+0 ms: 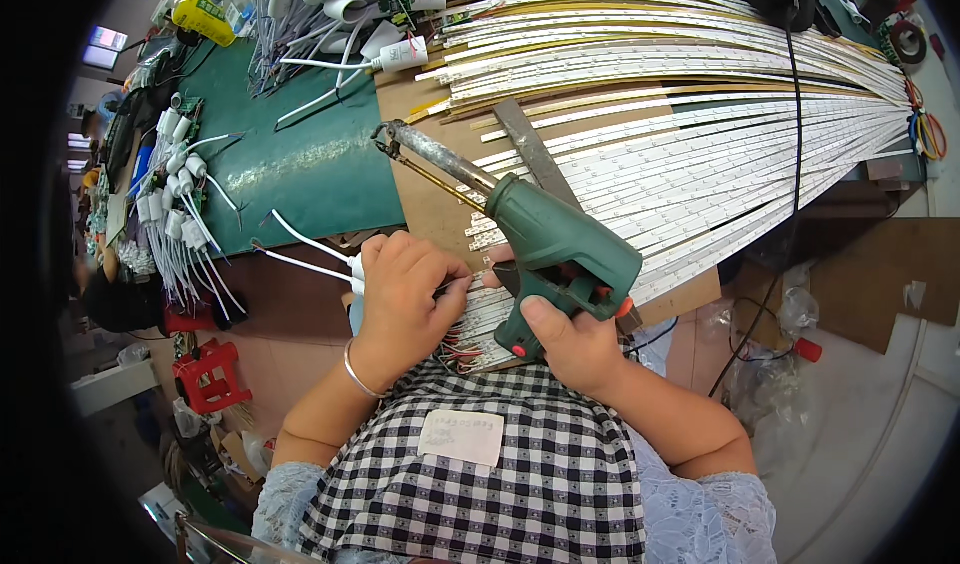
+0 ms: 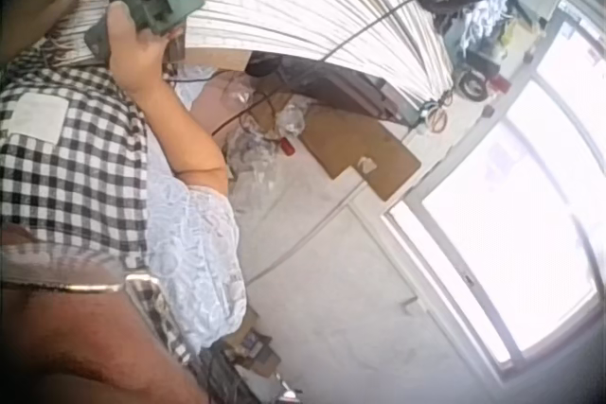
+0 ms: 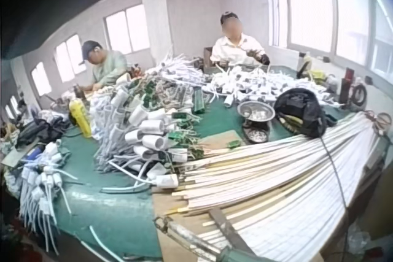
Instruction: The person uses a soldering iron to attach wires from white cylindrical components to a circuit board. They repeatedly pick up a component, position the wires on the board, and apply solder to secure the connection before placing the component aside.
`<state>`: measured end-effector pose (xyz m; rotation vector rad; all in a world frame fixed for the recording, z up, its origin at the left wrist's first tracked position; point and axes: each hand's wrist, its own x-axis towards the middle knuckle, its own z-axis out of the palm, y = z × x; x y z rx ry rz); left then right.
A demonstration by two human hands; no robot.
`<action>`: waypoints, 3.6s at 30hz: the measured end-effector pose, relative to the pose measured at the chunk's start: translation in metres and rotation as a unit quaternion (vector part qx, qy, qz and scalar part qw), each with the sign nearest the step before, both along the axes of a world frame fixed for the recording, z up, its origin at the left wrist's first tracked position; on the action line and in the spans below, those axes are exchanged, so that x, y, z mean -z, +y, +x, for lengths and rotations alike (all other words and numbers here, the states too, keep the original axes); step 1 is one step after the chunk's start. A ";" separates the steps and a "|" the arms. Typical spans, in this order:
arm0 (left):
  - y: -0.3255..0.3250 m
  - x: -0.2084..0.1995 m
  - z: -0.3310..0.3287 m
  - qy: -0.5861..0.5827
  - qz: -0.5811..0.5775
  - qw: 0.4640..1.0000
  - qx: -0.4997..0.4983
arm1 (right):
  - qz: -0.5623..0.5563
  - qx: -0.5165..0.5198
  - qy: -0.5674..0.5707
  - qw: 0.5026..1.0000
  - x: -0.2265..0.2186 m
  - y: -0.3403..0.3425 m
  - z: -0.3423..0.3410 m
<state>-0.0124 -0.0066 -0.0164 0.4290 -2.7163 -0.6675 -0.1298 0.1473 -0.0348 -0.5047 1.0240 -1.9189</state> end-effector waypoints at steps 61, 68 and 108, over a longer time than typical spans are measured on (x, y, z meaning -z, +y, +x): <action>0.001 -0.016 -0.005 -0.032 -0.097 0.995 0.024 | 0.200 0.021 0.290 0.936 -0.010 0.122 -0.017; 0.003 -0.013 -0.005 -0.039 -0.104 0.994 0.014 | 0.244 0.010 0.216 0.945 0.011 0.138 -0.014; -0.126 -0.023 0.031 0.030 -0.185 0.979 -0.086 | 0.157 0.120 0.113 0.974 -0.001 0.120 -0.016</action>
